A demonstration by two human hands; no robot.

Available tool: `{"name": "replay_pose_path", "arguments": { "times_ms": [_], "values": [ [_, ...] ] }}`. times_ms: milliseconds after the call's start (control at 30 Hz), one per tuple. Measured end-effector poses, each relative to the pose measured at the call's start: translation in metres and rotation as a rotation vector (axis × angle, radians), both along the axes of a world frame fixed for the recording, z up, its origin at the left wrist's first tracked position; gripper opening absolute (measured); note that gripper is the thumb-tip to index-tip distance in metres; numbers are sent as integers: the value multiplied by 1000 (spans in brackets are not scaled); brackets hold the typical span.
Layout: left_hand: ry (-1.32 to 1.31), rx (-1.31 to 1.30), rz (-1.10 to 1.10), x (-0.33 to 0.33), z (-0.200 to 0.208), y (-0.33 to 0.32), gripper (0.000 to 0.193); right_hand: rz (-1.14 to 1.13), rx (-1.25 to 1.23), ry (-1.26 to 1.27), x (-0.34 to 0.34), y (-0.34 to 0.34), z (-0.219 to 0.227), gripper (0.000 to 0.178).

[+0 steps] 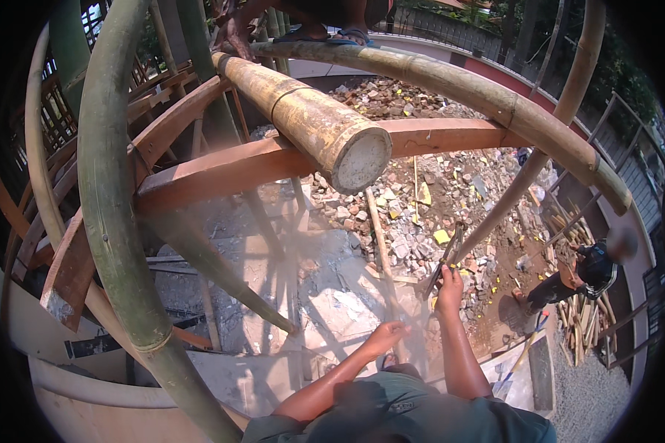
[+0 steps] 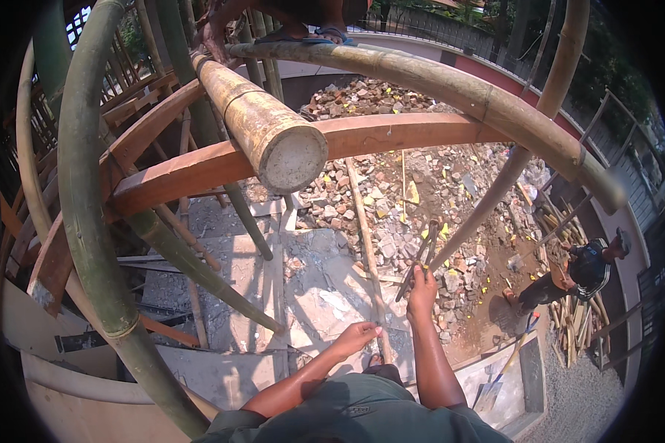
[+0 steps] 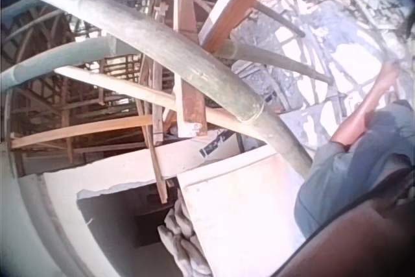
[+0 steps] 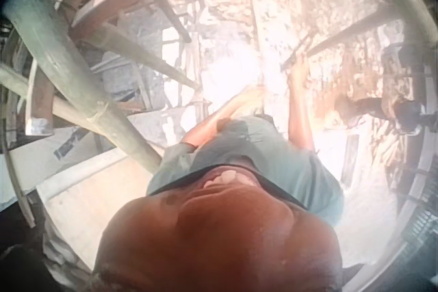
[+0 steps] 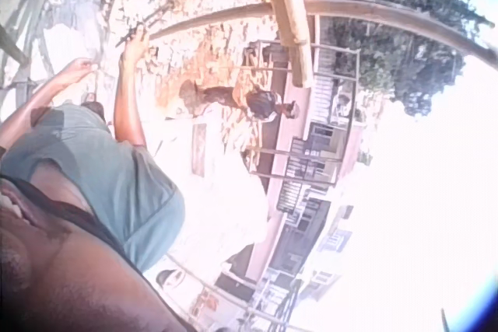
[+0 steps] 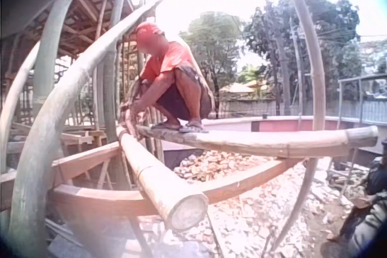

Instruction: The person positions bamboo poles into a wooden frame and secures them using wire and pliers. They repeatedly adjust the poles and tighten the wire connections to stabilize the structure.

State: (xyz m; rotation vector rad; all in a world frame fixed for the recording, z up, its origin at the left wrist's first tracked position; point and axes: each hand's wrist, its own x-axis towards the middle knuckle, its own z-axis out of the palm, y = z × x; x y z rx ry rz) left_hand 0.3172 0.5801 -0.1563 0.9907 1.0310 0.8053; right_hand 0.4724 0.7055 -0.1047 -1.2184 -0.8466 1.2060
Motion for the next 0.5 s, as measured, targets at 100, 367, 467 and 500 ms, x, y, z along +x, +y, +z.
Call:
{"name": "replay_pose_path", "arguments": {
  "times_ms": [100, 367, 467, 500],
  "values": [
    [89, 176, 4, -15, -7, 25, 37, -13, -100, 125, 28, 7, 14, 21],
    [614, 402, 274, -60, 54, 40, 41, 178, -65, 118, 66, 11, 25, 23],
    [771, 311, 377, -85, 21, 48, 43, 291, -107, 42, 86, 21, 24, 22],
    [720, 267, 403, -90, 18, 47, 45, 347, -128, -85, 99, 23, 11, 21]
  ]
}}
